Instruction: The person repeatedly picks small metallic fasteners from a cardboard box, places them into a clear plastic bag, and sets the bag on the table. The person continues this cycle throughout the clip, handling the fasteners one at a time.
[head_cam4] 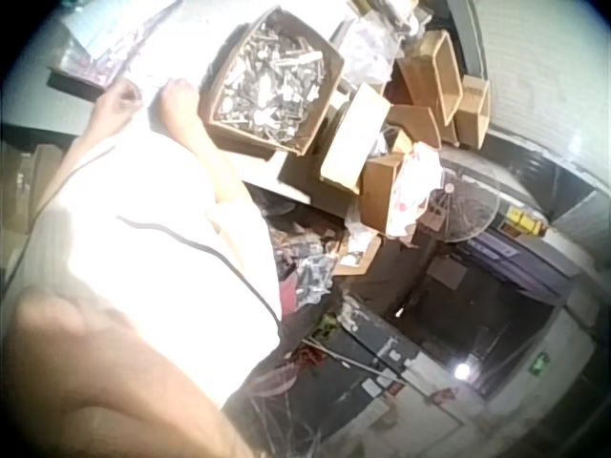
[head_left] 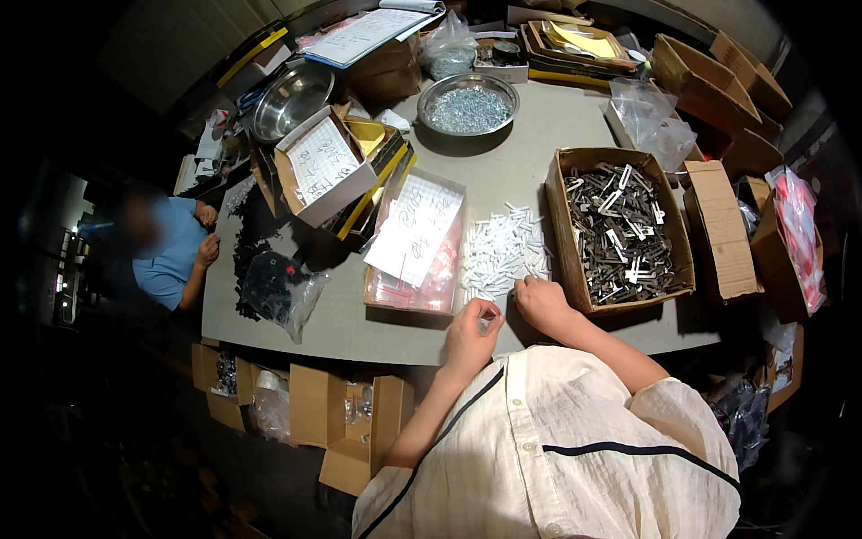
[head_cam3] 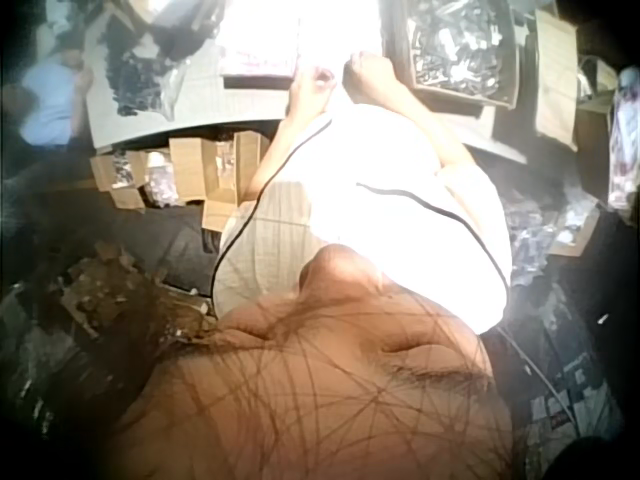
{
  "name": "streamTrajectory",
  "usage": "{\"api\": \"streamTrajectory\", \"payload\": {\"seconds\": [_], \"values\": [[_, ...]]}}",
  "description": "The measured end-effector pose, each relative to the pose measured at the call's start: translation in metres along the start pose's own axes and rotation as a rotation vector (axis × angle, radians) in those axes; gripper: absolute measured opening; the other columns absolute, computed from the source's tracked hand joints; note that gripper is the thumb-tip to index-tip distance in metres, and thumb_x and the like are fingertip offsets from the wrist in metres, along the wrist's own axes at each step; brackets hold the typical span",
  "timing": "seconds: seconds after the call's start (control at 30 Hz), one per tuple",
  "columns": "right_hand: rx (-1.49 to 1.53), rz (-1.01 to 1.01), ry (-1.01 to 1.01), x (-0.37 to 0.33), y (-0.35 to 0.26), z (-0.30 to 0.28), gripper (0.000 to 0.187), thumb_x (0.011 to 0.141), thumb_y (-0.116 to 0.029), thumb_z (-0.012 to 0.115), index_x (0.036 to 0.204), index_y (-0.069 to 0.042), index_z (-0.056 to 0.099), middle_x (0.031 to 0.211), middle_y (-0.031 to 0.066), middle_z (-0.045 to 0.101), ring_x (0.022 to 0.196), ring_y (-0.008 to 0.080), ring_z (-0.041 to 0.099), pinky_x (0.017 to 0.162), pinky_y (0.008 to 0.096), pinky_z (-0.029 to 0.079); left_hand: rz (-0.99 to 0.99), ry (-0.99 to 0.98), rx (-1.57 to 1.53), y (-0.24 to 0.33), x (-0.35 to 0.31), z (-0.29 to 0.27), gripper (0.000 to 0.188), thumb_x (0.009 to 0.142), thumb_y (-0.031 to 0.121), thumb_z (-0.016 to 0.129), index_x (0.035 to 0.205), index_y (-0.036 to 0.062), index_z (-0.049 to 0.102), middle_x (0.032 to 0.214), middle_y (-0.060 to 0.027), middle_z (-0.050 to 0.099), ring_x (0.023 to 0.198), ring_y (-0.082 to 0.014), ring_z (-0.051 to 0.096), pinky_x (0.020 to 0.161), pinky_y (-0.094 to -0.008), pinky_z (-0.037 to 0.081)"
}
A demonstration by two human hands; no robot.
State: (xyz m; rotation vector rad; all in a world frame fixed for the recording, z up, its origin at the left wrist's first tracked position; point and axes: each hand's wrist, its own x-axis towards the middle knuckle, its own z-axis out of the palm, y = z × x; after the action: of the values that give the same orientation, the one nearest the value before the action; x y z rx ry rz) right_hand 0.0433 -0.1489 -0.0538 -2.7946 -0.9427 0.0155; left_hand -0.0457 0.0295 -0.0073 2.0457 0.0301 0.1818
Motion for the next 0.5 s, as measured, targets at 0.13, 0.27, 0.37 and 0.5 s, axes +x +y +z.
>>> {"api": "streamTrajectory", "payload": {"seconds": [0.13, 0.27, 0.37, 0.5], "values": [[-0.216, -0.14, 0.007, -0.01, -0.005, -0.007, 0.011, 0.083, -0.014, 0.064, 0.088, -0.004, 0.064, 0.083, 0.0129, 0.067, 0.075, 0.0292, 0.071, 0.058, 0.04, 0.055, 0.031, 0.014, -0.049, 0.008, 0.005, 0.001, 0.021, 0.084, 0.004, 0.076, 0.098, 0.0024, 0.061, 0.092, -0.0122, 0.07, 0.088, -0.0295, 0.07, 0.079, -0.0387, 0.054], [0.1, -0.08, -0.037, -0.006, -0.002, -0.034, 0.009, 0.083, -0.014, 0.066, 0.087, -0.007, 0.061, 0.083, 0.0087, 0.062, 0.077, 0.0301, 0.066, 0.066, 0.0455, 0.052, 0.026, -0.047, -0.048, 0.014, 0.012, -0.003, 0.023, 0.08, -0.002, 0.073, 0.099, 0.0016, 0.061, 0.093, -0.0129, 0.069, 0.089, -0.0297, 0.069, 0.081, -0.0377, 0.054], [0.485, -0.283, 0.224, -0.008, -0.015, -0.101, 0.012, 0.083, -0.013, 0.069, 0.091, -0.006, 0.062, 0.085, 0.0072, 0.063, 0.078, 0.0291, 0.063, 0.072, 0.0442, 0.05, -0.026, -0.094, -0.045, 0.007, 0.012, -0.004, 0.026, 0.077, -0.005, 0.071, 0.1, 0.0012, 0.061, 0.094, -0.0142, 0.067, 0.092, -0.0308, 0.069, 0.081, -0.0378, 0.053], [0.372, -0.448, 0.352, -0.014, -0.014, -0.105, 0.035, 0.076, -0.016, 0.079, 0.109, -0.008, 0.07, 0.098, 0.0056, 0.067, 0.091, 0.025, 0.064, 0.086, 0.0394, 0.049, -0.094, -0.162, -0.185, -0.008, 0.02, 0.017, 0.028, 0.076, -0.007, 0.067, 0.103, 0.0009, 0.061, 0.095, -0.0168, 0.066, 0.094, -0.034, 0.067, 0.081, -0.0384, 0.053]]}}
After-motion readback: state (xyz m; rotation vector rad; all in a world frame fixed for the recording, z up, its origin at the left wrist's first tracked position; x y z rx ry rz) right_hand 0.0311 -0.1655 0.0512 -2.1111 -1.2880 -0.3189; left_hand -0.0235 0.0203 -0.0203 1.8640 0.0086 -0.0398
